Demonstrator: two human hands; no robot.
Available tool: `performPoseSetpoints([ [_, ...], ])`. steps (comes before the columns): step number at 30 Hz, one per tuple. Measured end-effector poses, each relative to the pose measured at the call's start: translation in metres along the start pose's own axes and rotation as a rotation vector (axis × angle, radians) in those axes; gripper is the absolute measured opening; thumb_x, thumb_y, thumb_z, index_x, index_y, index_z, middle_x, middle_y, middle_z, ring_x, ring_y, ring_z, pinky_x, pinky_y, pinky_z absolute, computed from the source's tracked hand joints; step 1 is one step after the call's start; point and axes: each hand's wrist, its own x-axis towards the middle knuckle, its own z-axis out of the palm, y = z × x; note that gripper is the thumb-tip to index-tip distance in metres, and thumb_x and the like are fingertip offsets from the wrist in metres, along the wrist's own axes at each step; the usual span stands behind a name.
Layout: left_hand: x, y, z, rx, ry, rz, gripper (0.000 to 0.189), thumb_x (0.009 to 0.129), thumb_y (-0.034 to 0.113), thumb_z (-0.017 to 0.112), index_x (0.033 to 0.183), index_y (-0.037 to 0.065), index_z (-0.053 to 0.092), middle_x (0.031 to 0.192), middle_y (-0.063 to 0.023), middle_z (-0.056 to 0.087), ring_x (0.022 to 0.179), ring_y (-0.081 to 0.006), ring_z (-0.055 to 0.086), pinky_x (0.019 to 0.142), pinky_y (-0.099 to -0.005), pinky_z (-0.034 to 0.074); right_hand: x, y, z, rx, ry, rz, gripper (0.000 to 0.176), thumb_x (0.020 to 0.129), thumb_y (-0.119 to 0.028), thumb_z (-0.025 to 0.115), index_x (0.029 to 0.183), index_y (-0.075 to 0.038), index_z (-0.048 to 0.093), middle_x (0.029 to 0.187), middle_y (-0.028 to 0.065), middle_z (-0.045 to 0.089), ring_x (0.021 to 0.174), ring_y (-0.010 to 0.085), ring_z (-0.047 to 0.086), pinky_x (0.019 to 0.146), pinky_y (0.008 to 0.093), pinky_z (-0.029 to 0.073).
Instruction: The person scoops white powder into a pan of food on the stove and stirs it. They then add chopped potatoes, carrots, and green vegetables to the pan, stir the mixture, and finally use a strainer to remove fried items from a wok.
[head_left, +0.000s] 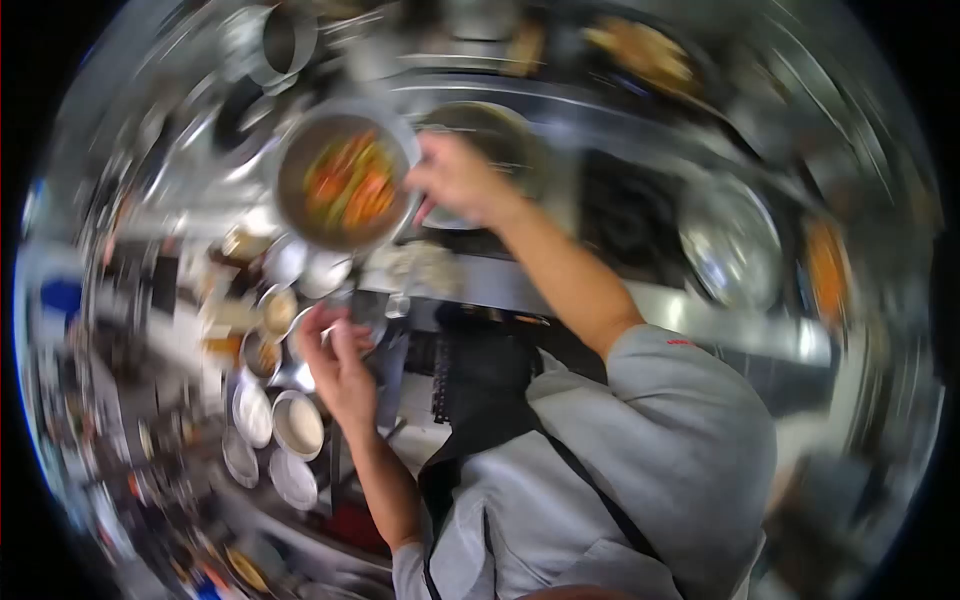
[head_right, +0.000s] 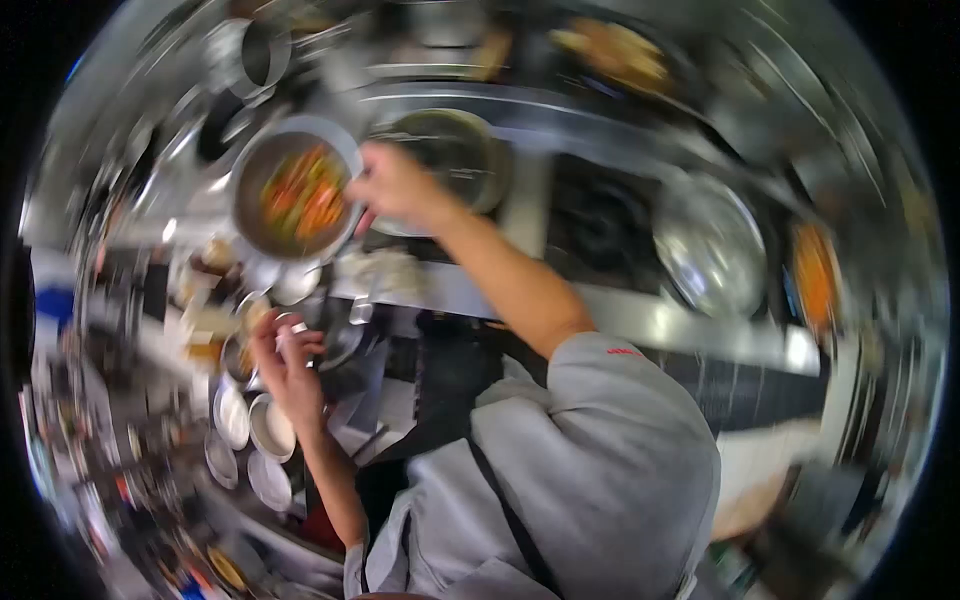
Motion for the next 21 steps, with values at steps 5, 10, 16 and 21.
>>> performPoseSetpoints([
  [5,-0.109,0.02,0.098,0.088,-0.214,-0.105,0.025,0.093,0.009,0.055,0.113,-0.006,0.056,0.105,-0.0115,0.063,0.091,-0.0182,0.059,0.085,-0.0331,0.047,-0.256,-0.021,-0.069,0.055,0.109,0.205,0.023,0.082,0.0,0.054,0.104,0.005,0.054,0.081,0.0112,0.064,0.058,0.0174,0.065,0.046,0.0294,0.055],
  [10,-0.195,0.014,0.171,-0.026,-0.572,-0.37,0.012,0.087,0.002,0.055,0.093,-0.006,0.061,0.081,-0.0018,0.059,0.071,-0.0076,0.048,0.066,-0.0233,0.039,-0.419,-0.016,-0.141,-0.005,0.26,0.345,0.025,0.089,-0.008,0.055,0.111,0.002,0.053,0.088,0.0108,0.064,0.065,0.0149,0.065,0.05,0.026,0.054],
  [16,-0.226,0.022,0.243,0.068,-0.758,-0.244,0.01,0.085,0.0,0.052,0.088,-0.005,0.06,0.079,-0.0025,0.06,0.071,-0.0085,0.05,0.065,-0.0239,0.04,-0.57,-0.081,-0.27,-0.496,0.834,0.283,0.015,0.091,-0.019,0.059,0.098,-0.005,0.057,0.085,0.0043,0.061,0.071,0.0137,0.062,0.064,0.0291,0.052],
  [21,-0.246,0.049,0.379,0.432,-0.759,0.055,0.012,0.083,0.004,0.052,0.086,-0.006,0.057,0.074,-0.0077,0.059,0.069,-0.0127,0.05,0.065,-0.0298,0.043,-0.751,-0.11,-0.5,-1.348,1.4,0.445,0.018,0.082,-0.016,0.058,0.096,-0.005,0.061,0.089,0.018,0.068,0.083,0.034,0.065,0.073,0.0439,0.051],
])
